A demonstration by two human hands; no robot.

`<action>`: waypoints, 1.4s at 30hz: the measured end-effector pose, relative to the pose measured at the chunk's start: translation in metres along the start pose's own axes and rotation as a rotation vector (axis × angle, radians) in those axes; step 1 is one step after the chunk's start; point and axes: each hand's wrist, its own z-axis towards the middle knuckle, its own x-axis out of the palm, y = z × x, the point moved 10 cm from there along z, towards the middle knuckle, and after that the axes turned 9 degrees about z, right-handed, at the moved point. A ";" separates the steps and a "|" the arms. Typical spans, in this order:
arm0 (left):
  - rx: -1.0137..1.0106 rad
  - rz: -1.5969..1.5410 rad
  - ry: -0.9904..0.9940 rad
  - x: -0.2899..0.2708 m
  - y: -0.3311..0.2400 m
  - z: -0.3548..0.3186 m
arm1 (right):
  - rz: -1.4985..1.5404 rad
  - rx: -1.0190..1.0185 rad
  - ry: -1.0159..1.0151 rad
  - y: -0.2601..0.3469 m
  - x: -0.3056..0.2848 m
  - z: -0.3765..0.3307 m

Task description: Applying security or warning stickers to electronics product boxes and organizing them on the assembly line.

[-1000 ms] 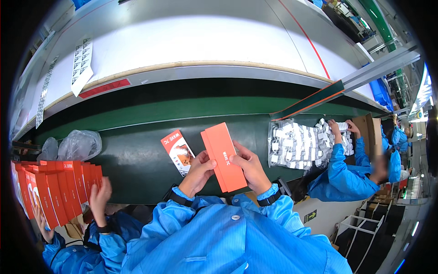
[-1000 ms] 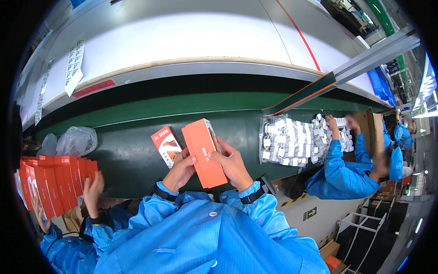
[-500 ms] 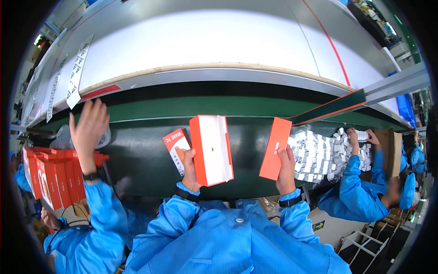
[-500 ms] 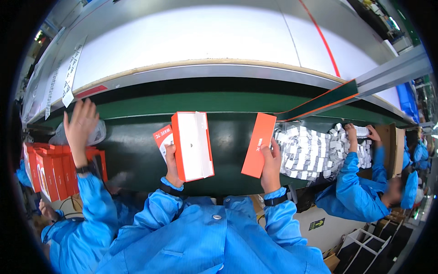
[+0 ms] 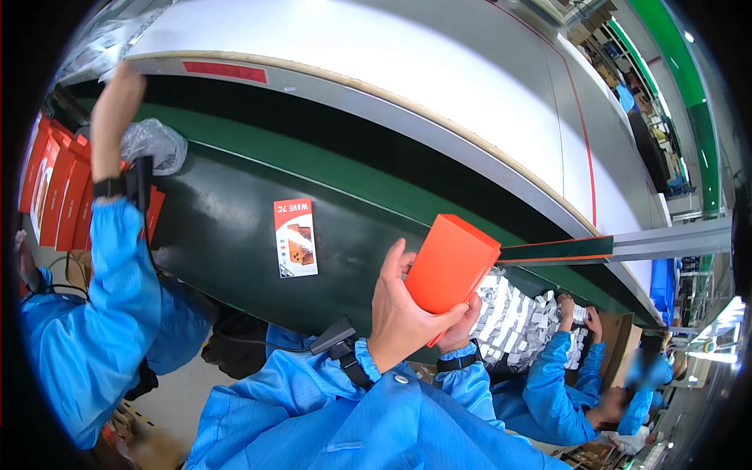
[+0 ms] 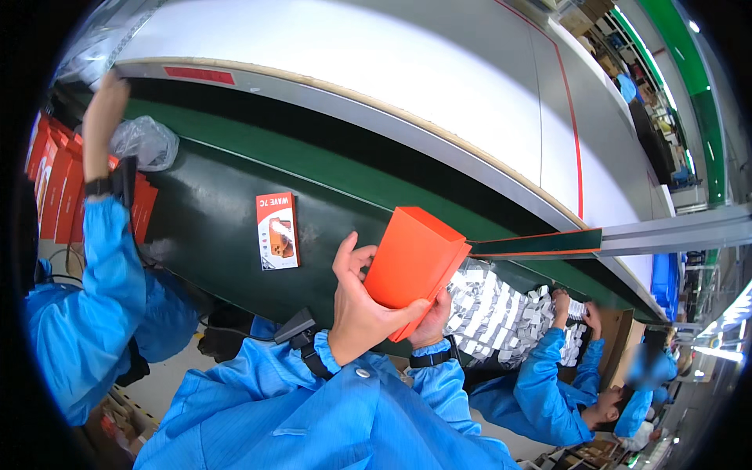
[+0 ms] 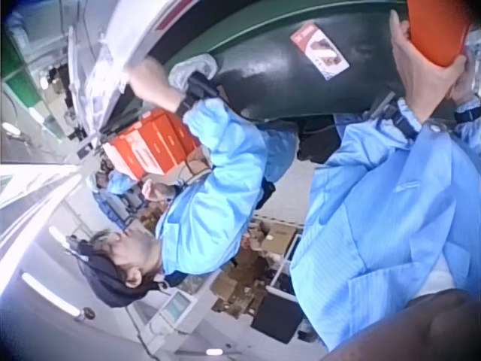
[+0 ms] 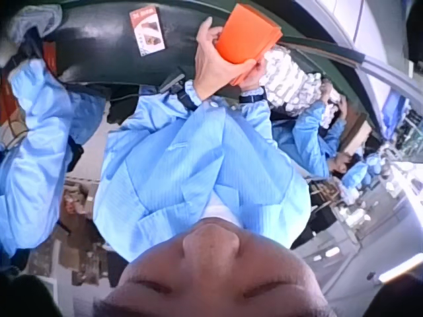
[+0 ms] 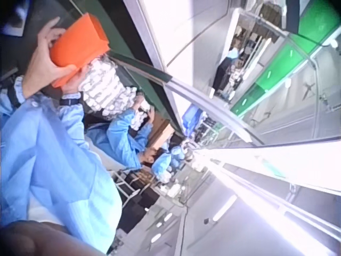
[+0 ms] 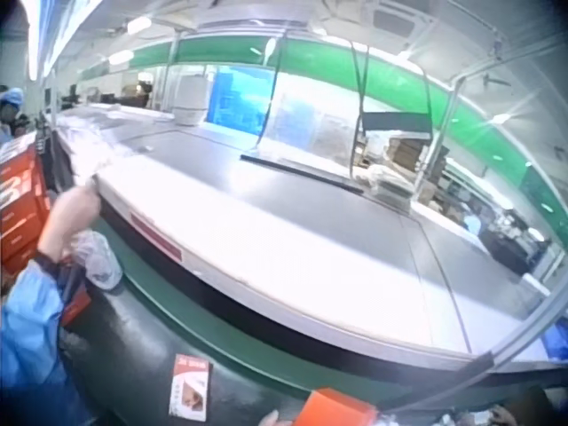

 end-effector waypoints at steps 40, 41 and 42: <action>-0.751 -0.281 0.088 0.020 0.280 -0.054 | -2.023 -0.522 -0.382 0.008 -0.017 0.035; -0.716 -0.227 0.141 0.027 0.275 -0.050 | -2.091 -0.440 -0.375 -0.006 -0.038 0.024; -0.679 -0.177 0.204 0.036 0.270 -0.048 | -2.160 -0.353 -0.380 -0.020 -0.056 0.012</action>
